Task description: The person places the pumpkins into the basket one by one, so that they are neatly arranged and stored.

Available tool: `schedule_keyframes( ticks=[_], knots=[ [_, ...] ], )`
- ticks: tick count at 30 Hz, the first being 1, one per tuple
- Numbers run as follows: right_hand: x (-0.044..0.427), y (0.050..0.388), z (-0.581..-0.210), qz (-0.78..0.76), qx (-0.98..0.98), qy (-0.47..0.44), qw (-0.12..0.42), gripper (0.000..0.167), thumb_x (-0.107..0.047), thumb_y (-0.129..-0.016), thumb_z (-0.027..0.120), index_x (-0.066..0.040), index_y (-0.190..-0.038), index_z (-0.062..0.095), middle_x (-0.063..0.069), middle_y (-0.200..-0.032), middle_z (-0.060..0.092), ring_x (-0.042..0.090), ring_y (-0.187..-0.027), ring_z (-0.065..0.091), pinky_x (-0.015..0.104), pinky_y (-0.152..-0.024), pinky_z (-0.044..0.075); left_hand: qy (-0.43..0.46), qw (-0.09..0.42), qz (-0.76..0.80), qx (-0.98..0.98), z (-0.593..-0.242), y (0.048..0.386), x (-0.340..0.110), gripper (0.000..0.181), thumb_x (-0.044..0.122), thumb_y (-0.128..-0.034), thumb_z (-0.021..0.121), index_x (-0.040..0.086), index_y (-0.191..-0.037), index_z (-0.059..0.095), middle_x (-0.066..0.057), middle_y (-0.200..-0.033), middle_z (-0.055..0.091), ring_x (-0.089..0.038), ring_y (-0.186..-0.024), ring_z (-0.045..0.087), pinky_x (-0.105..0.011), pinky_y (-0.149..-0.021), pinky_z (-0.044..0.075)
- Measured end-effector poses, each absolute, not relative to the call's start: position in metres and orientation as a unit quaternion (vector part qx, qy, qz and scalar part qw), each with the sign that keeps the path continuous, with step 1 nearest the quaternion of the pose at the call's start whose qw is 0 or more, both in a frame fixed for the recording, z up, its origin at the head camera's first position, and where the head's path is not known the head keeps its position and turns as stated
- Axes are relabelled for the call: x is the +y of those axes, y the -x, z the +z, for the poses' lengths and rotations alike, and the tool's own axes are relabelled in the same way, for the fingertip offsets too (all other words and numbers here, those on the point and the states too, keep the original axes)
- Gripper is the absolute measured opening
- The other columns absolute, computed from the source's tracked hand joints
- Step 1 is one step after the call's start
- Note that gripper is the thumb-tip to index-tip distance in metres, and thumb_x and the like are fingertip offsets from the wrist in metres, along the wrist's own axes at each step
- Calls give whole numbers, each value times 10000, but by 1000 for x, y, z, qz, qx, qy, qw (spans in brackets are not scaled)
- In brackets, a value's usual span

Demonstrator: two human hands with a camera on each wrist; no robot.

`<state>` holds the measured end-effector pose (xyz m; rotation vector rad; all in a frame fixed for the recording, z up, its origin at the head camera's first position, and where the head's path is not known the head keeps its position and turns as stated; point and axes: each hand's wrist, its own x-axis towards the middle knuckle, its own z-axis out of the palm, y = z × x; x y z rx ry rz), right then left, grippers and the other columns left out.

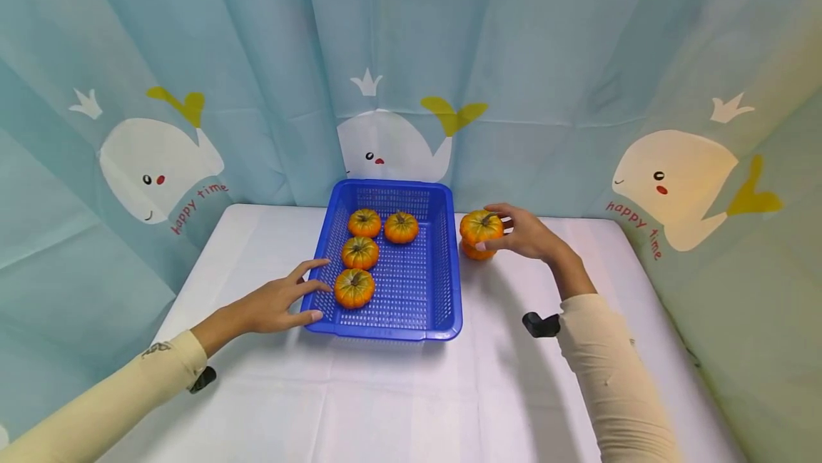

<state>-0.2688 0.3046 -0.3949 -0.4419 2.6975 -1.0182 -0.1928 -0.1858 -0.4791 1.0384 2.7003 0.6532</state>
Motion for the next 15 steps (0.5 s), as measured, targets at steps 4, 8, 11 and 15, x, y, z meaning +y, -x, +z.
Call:
schedule_keyframes(
  ticks=[4, 8, 11, 15],
  knots=[
    [298, 269, -394, -349, 915, 163, 122, 771, -275, -872, 789, -6, -1490, 416, 279, -1425, 471, 462, -1261, 505, 545, -989, 506, -346, 89, 222, 907, -478, 192, -186, 549, 602, -955, 556, 233, -1359, 602, -19, -1669, 168, -359, -1163, 647, -522, -940, 549],
    [291, 269, -393, -361, 906, 179, 131, 732, -226, -873, 782, 5, -1473, 431, 270, -1404, 502, 470, -1275, 497, 563, -1016, 486, -347, 85, 220, 908, -479, 192, -186, 550, 600, -958, 550, 226, -1358, 600, -31, -1669, 167, -356, -1170, 644, -515, -941, 550],
    [285, 269, -394, -363, 903, 194, 127, 710, -192, -866, 778, 18, -1456, 443, 261, -1374, 527, 470, -1263, 506, 553, -1015, 490, -348, 83, 220, 908, -479, 192, -185, 549, 602, -957, 551, 229, -1358, 601, -25, -1669, 170, -352, -1161, 650, -511, -936, 553],
    [278, 269, -393, -361, 901, 205, 129, 704, -188, -852, 788, 11, -1441, 459, 244, -1349, 544, 449, -1246, 514, 527, -1007, 500, -348, 82, 224, 907, -478, 191, -185, 540, 597, -956, 557, 233, -1353, 605, -19, -1664, 180, -350, -1137, 660, -514, -925, 556]
  ],
)
